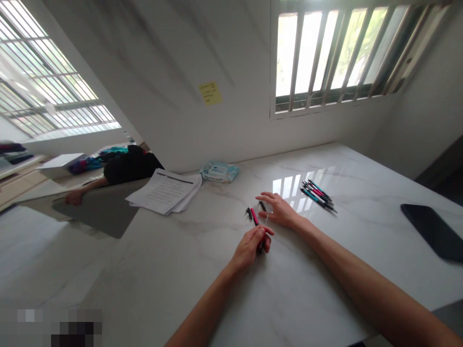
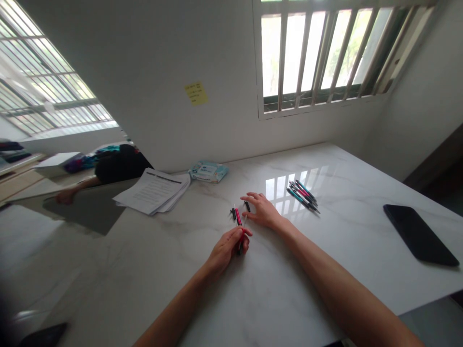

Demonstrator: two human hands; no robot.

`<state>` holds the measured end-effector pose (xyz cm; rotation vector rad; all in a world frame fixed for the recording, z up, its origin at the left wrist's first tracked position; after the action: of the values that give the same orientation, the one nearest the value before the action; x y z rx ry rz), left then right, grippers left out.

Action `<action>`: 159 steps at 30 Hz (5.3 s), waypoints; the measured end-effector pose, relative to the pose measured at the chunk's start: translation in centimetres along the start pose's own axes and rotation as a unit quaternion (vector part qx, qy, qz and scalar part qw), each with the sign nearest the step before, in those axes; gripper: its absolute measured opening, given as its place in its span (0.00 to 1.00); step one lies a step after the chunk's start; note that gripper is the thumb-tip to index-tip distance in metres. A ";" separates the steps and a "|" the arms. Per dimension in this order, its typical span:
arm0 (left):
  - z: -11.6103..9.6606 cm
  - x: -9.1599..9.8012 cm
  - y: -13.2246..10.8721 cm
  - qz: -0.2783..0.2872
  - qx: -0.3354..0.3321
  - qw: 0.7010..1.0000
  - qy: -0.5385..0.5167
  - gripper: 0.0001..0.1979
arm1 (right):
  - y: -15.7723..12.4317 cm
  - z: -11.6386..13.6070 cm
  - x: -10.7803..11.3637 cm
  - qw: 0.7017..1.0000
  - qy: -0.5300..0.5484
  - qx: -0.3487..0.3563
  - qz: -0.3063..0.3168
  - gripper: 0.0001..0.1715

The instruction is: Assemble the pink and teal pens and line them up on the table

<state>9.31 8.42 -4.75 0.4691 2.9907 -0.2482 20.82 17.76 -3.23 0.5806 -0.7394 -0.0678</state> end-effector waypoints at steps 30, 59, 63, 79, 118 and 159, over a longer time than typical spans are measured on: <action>0.0 -0.2 -0.1 0.002 0.009 1.000 0.016 0.23 | 0.0 0.2 0.4 1.000 -0.003 0.016 -0.010 0.30; -0.3 -0.4 -0.2 0.013 -0.002 1.000 0.026 0.23 | -0.7 0.5 0.7 1.000 0.014 0.013 0.000 0.29; -0.2 -0.4 -0.1 0.017 -0.001 0.999 0.028 0.22 | -0.7 0.7 0.8 1.000 0.019 0.015 -0.003 0.28; -0.3 -0.3 -0.2 0.012 -0.003 0.999 0.030 0.22 | -0.6 -0.4 1.0 0.998 0.061 -0.028 0.005 0.40; -3.1 1.8 -1.1 -0.127 -0.115 0.980 0.104 0.20 | -4.5 5.8 0.7 0.815 0.499 -0.294 -0.012 0.22; -3.3 6.1 -0.2 -0.269 -0.070 0.959 0.056 0.20 | -2.9 -2.1 4.6 0.968 0.036 -0.227 -0.099 0.07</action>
<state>3.24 10.61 -2.22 -0.3674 3.1515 -0.0467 26.05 15.13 -3.10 0.2144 -0.5683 -0.3899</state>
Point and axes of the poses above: each hand's wrist, its own y-axis towards the middle knuckle, its own x-axis out of the back of the hand, z = x × y, the point moved 10 cm from there along y, towards the middle knuckle, and after that the axes turned 13 degrees about -z, right-handed, at the moved point
